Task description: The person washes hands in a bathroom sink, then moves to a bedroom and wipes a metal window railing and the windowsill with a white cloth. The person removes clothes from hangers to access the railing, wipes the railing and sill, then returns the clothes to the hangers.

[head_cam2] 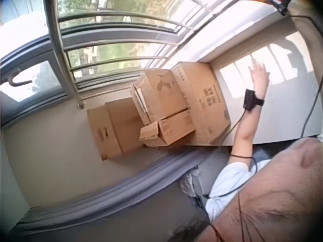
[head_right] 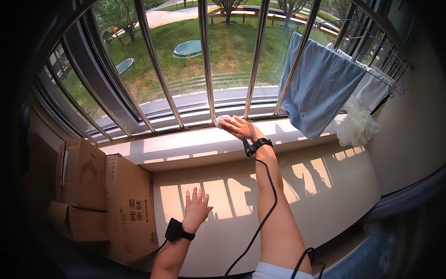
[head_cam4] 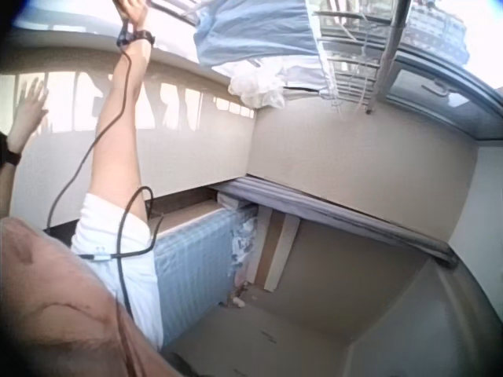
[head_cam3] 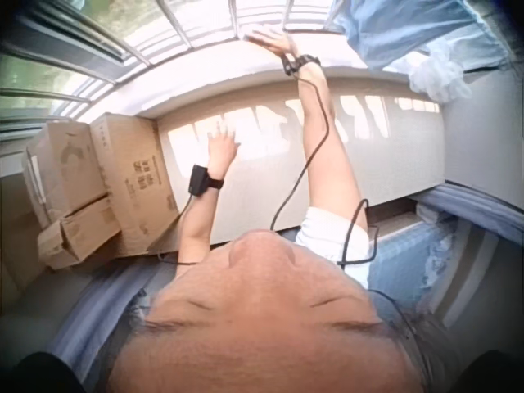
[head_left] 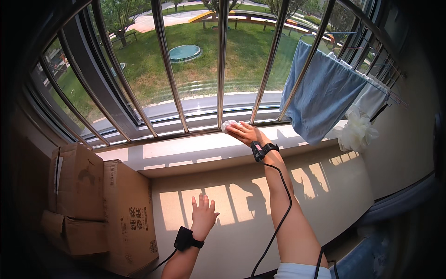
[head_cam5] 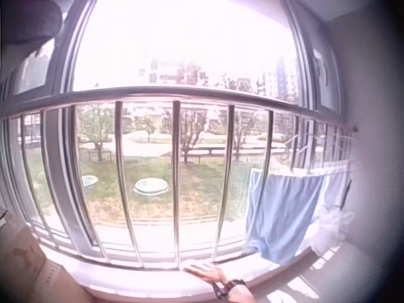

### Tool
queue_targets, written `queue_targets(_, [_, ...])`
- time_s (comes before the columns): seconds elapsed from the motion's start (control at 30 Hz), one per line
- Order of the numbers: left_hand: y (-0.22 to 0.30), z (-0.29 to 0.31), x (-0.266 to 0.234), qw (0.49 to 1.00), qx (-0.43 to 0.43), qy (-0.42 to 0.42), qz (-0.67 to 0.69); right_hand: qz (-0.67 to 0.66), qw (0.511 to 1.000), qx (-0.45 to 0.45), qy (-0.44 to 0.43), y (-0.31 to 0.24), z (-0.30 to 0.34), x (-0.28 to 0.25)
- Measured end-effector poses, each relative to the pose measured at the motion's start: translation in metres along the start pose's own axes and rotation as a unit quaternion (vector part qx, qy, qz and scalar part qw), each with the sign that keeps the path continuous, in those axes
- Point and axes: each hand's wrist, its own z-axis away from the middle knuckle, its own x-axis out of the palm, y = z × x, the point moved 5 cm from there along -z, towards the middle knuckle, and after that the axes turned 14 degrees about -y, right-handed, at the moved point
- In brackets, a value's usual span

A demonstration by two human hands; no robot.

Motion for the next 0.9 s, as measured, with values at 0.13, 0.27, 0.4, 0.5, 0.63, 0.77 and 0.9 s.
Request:
queue_targets(0.13, [0.021,-0.007,0.012,0.998,-0.045,-0.031,-0.019,-0.089,0.995,0.014,0.037,0.023,0.053,0.025])
queue_targets(0.27, [0.032,-0.002,0.013,0.996,-0.086,-0.030,0.005,-0.117,0.983,0.129,0.061,0.047,0.102,0.037])
queue_targets(0.4, [0.044,0.009,0.014,0.994,-0.088,-0.063,0.014,-0.206,0.954,0.212,0.057,0.053,0.112,0.044])
queue_targets(0.5, [0.044,0.017,0.014,0.993,-0.092,-0.071,0.031,-0.281,0.878,0.381,0.077,0.045,0.083,0.047])
queue_targets(0.63, [0.034,0.026,0.017,0.992,-0.094,-0.052,0.066,-0.371,0.756,0.424,0.333,0.003,0.034,0.027])
queue_targets(0.77, [0.022,0.036,0.023,0.990,-0.103,-0.059,0.078,-0.461,0.680,0.479,0.310,-0.010,0.032,0.026])
queue_targets(0.9, [0.020,0.037,0.017,0.988,-0.074,-0.076,0.116,-0.565,0.646,0.453,0.242,-0.041,0.029,0.011])
